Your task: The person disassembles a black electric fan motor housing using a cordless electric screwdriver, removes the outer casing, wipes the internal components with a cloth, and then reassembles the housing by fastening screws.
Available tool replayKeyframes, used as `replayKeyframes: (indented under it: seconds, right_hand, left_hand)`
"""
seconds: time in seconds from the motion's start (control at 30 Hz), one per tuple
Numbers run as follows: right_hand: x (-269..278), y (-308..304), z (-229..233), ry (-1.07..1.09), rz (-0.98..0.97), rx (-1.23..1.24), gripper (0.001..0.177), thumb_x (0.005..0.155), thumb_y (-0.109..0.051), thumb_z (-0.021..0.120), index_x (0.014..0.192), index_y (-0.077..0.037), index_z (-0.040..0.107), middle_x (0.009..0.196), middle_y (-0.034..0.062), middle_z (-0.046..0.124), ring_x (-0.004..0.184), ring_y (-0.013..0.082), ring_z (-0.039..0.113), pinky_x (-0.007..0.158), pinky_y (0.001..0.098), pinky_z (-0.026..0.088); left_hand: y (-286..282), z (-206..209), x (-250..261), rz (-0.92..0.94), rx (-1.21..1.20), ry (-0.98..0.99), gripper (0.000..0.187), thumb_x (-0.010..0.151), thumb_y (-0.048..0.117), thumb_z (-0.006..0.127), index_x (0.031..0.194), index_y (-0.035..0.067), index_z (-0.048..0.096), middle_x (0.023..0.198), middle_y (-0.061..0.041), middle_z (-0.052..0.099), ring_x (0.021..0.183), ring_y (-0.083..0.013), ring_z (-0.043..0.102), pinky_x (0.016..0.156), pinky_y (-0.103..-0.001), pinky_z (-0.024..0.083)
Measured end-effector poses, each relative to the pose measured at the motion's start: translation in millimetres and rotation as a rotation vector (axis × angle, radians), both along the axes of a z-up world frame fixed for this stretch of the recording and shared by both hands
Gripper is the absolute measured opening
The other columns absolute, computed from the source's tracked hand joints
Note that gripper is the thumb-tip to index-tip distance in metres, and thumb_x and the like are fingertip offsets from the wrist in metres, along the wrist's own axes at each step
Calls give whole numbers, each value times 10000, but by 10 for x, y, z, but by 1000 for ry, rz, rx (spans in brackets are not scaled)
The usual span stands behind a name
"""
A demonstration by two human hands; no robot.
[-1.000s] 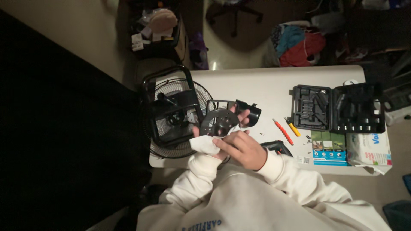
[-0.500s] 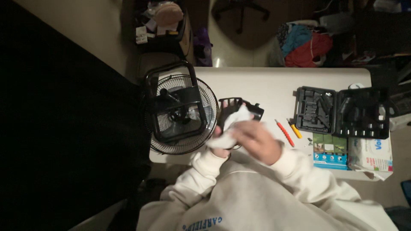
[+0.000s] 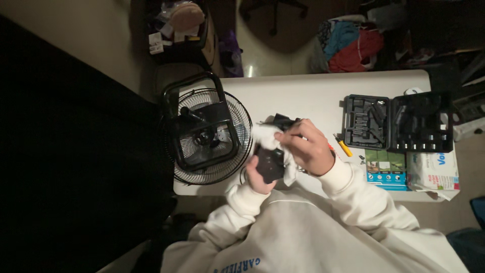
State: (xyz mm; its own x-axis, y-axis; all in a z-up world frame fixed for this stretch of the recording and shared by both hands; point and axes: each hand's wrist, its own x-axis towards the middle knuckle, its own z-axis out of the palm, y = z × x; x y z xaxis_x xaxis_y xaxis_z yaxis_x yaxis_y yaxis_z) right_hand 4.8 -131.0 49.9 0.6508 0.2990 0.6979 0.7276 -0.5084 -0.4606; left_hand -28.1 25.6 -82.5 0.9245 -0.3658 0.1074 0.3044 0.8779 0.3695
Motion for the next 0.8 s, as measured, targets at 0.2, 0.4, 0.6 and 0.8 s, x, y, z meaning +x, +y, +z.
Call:
replayKeyframes:
  seconds: [0.2,0.4,0.6,0.8]
  right_hand:
    - [-142,-99,-623,115,43,-141,227,763,25,797,949,-34,680,914,114,621,837,312,595,720,406,491]
    - [-284,-218,-920,336,-123,90,175,837,31,683,1002,-25,696,978,99,642,895,280,634,799,370,532]
    - [-352,-153,-865,428,-372,455,109,957,-41,674,1060,-8,670,1068,72,631,828,122,596,672,217,478]
    - [-481,0,-1172,978,-142,890,95,1033,-88,646,1089,-16,673,914,-39,624,813,31,536,725,193,448]
  left_hand:
    - [168,436,266,203,-27,-35,859,899,603,632,1605,205,348,1578,-183,442,1449,-374,472,1206,-533,413]
    - [313,603,544,109,-55,-207,817,955,618,630,1627,222,385,1613,-217,454,1454,-430,492,1226,-558,434]
    - [-129,186,267,19,50,34,908,872,574,659,1611,158,333,1593,-129,462,1432,-287,477,1174,-422,438]
    - [-209,-169,221,205,364,-87,916,909,569,640,1594,47,329,1471,-129,516,1330,-272,532,1137,-422,443]
